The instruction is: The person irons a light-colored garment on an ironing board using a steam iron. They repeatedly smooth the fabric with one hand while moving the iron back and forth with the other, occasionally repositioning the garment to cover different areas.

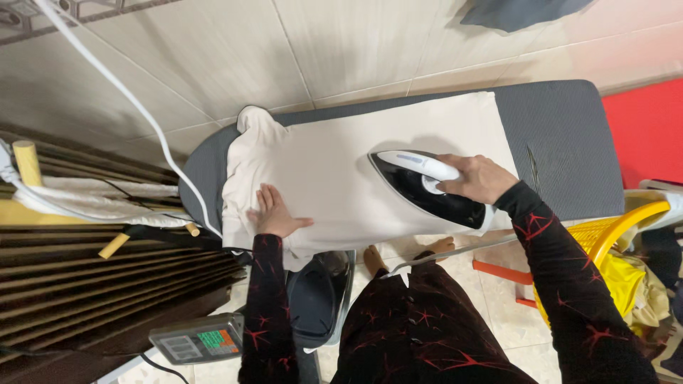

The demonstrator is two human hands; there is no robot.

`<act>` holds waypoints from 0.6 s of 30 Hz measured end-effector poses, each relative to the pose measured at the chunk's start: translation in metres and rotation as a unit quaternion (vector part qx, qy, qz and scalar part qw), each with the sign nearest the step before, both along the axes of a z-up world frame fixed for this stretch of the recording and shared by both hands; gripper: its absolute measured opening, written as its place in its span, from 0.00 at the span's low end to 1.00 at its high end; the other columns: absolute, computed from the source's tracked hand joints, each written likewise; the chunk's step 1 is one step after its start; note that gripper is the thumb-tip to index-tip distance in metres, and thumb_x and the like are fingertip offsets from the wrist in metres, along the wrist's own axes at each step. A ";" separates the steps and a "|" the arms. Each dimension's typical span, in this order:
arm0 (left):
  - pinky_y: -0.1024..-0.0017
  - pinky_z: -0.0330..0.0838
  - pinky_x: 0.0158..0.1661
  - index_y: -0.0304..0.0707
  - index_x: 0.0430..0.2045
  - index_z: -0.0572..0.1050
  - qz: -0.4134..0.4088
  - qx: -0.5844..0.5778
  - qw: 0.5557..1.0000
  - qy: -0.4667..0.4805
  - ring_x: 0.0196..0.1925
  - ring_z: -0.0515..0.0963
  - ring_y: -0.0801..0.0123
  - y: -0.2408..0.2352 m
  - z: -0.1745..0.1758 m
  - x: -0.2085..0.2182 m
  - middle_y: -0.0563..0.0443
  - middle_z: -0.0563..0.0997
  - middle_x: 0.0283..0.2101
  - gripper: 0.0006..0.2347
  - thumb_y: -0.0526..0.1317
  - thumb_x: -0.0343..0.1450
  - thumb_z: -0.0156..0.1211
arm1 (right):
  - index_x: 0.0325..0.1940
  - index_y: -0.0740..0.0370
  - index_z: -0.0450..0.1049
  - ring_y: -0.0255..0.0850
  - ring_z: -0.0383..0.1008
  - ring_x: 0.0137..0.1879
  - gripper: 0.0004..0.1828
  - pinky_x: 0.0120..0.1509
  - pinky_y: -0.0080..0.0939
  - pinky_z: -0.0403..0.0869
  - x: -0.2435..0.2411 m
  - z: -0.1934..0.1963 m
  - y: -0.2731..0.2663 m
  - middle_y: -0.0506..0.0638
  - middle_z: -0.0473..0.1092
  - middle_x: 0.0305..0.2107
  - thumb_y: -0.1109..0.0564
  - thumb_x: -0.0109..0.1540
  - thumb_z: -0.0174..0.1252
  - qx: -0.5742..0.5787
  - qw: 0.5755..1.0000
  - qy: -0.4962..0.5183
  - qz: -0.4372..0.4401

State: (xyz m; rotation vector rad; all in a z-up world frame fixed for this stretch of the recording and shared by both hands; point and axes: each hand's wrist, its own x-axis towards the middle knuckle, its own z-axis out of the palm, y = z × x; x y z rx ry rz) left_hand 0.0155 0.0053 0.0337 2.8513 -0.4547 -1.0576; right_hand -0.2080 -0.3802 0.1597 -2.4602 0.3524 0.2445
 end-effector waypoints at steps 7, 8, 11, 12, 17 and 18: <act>0.35 0.33 0.71 0.41 0.73 0.53 -0.102 -0.224 0.930 -0.271 0.81 0.35 0.49 -0.120 -0.041 -0.043 0.43 0.40 0.79 0.36 0.60 0.72 0.54 | 0.66 0.64 0.70 0.57 0.82 0.37 0.33 0.46 0.51 0.79 -0.010 -0.013 0.002 0.70 0.77 0.34 0.47 0.60 0.64 -0.017 0.989 -0.031 -0.146; 0.35 0.34 0.71 0.42 0.73 0.54 -0.111 -0.229 0.924 -0.283 0.81 0.36 0.49 -0.139 -0.046 -0.048 0.43 0.41 0.80 0.34 0.58 0.74 0.52 | 0.66 0.62 0.69 0.56 0.83 0.36 0.34 0.46 0.50 0.79 -0.012 -0.012 -0.002 0.70 0.78 0.34 0.48 0.58 0.64 -0.003 0.992 -0.021 -0.122; 0.34 0.37 0.70 0.45 0.74 0.54 -0.138 -0.220 0.920 -0.294 0.81 0.40 0.49 -0.176 -0.047 -0.055 0.43 0.43 0.80 0.31 0.57 0.77 0.47 | 0.65 0.59 0.71 0.55 0.83 0.35 0.35 0.47 0.50 0.79 -0.020 -0.007 -0.014 0.68 0.78 0.33 0.47 0.55 0.66 0.004 0.995 0.006 -0.099; 0.33 0.37 0.69 0.46 0.74 0.53 -0.144 -0.200 0.927 -0.282 0.80 0.41 0.49 -0.181 -0.043 -0.057 0.44 0.44 0.79 0.32 0.59 0.76 0.46 | 0.64 0.59 0.72 0.55 0.83 0.35 0.35 0.47 0.50 0.79 -0.024 -0.004 -0.019 0.68 0.79 0.32 0.47 0.55 0.66 0.000 0.995 0.016 -0.100; 0.34 0.39 0.69 0.47 0.74 0.49 -0.165 -0.161 0.939 -0.257 0.79 0.43 0.49 -0.178 -0.023 -0.064 0.45 0.46 0.78 0.34 0.62 0.75 0.42 | 0.65 0.61 0.72 0.54 0.83 0.37 0.32 0.47 0.50 0.79 -0.037 -0.006 -0.017 0.68 0.78 0.34 0.47 0.59 0.64 -0.013 0.983 -0.007 -0.181; 0.35 0.39 0.69 0.47 0.74 0.49 -0.163 -0.160 0.939 -0.258 0.79 0.43 0.49 -0.179 -0.018 -0.063 0.45 0.46 0.78 0.34 0.62 0.74 0.42 | 0.65 0.62 0.72 0.54 0.83 0.37 0.32 0.47 0.50 0.79 -0.036 -0.005 -0.021 0.68 0.78 0.33 0.47 0.60 0.63 -0.010 0.984 -0.010 -0.177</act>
